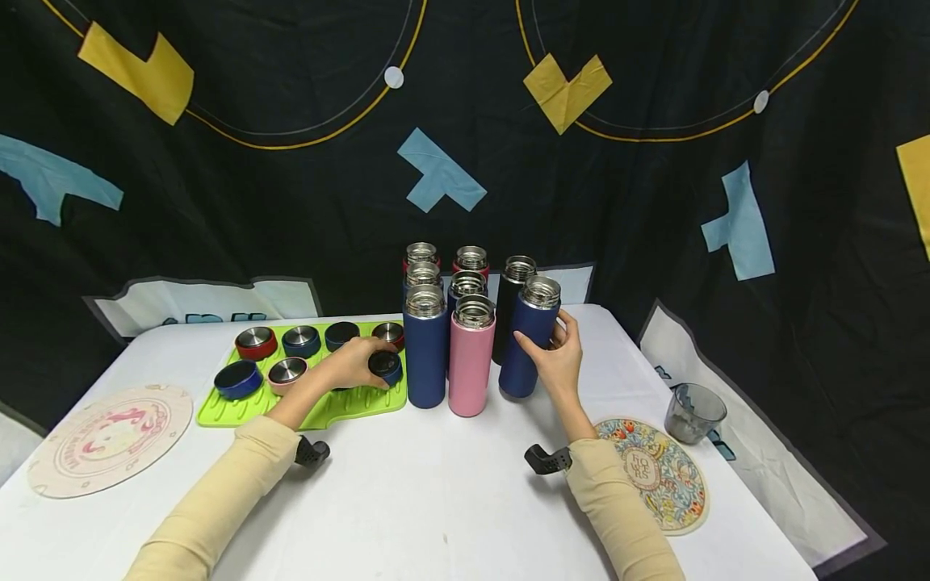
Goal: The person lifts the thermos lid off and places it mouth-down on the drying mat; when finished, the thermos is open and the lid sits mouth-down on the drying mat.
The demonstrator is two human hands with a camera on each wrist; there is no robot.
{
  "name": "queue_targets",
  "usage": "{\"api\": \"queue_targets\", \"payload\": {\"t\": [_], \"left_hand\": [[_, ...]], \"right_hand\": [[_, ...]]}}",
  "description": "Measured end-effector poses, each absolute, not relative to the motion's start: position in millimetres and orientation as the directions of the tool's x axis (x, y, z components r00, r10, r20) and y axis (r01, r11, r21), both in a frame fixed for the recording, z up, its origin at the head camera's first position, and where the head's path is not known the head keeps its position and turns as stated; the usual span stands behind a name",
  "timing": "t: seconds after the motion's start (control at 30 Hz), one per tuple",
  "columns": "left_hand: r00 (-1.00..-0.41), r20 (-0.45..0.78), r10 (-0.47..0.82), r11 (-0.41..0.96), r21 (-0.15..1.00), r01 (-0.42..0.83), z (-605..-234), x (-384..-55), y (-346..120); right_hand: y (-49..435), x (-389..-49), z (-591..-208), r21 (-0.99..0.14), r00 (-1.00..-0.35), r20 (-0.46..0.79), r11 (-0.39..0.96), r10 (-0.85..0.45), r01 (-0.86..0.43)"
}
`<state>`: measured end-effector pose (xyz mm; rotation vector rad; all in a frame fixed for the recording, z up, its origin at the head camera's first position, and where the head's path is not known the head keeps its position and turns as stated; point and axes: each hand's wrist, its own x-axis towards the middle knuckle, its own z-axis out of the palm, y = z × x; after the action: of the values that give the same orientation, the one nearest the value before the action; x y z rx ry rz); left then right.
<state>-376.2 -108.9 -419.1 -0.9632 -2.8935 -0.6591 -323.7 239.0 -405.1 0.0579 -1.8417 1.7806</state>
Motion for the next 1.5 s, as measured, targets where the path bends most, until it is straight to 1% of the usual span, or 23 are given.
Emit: {"api": "queue_targets", "payload": {"t": [0.07,0.27,0.37,0.47,0.6,0.73,0.9,1.03,1.13,1.2,1.3,1.4,1.5], "left_hand": [[-0.811,0.150,0.566,0.723,0.381,0.576,-419,-377,-109],[-0.807,0.148,0.572,0.723,0.374,0.581,-422,-378,-110],[-0.805,0.149,0.575,0.719,0.378,0.583,-422,-376,-111],[-0.799,0.174,0.575,0.708,0.384,0.593,-419,-374,-113],[-0.788,0.206,0.580,0.690,0.389,0.610,-415,-370,-116],[-0.792,0.204,0.575,0.693,0.394,0.604,-410,-365,-119],[-0.794,0.224,0.565,0.688,0.404,0.603,-403,-356,-123],[-0.799,0.240,0.551,0.682,0.422,0.597,-398,-345,-127],[-0.809,0.251,0.531,0.685,0.435,0.584,-397,-336,-132],[-0.816,0.270,0.511,0.684,0.447,0.576,-395,-328,-135],[-0.816,0.321,0.481,0.675,0.458,0.578,-392,-317,-141],[-0.814,0.356,0.459,0.667,0.467,0.580,-388,-306,-145],[-0.815,0.379,0.438,0.669,0.469,0.577,-384,-296,-150]], "right_hand": [[237,-323,-403,-0.903,-0.839,0.426,0.112,0.338,-0.414],[223,-306,-390,-0.896,-0.839,0.444,0.155,0.316,-0.415],[221,-304,-390,-0.894,-0.841,0.448,0.161,0.304,-0.419],[220,-307,-393,-0.888,-0.840,0.459,0.169,0.289,-0.427],[225,-320,-406,-0.885,-0.841,0.465,0.163,0.275,-0.436],[232,-332,-420,-0.887,-0.845,0.461,0.144,0.271,-0.438],[234,-335,-424,-0.885,-0.846,0.465,0.140,0.260,-0.443],[234,-327,-415,-0.885,-0.862,0.462,0.165,0.208,-0.435],[235,-318,-408,-0.883,-0.874,0.455,0.220,0.173,-0.416],[236,-311,-403,-0.880,-0.875,0.451,0.252,0.175,-0.403],[238,-303,-399,-0.861,-0.851,0.485,0.276,0.199,-0.427],[234,-284,-381,-0.833,-0.820,0.531,0.309,0.211,-0.460],[234,-275,-373,-0.792,-0.782,0.585,0.359,0.216,-0.494]]}}
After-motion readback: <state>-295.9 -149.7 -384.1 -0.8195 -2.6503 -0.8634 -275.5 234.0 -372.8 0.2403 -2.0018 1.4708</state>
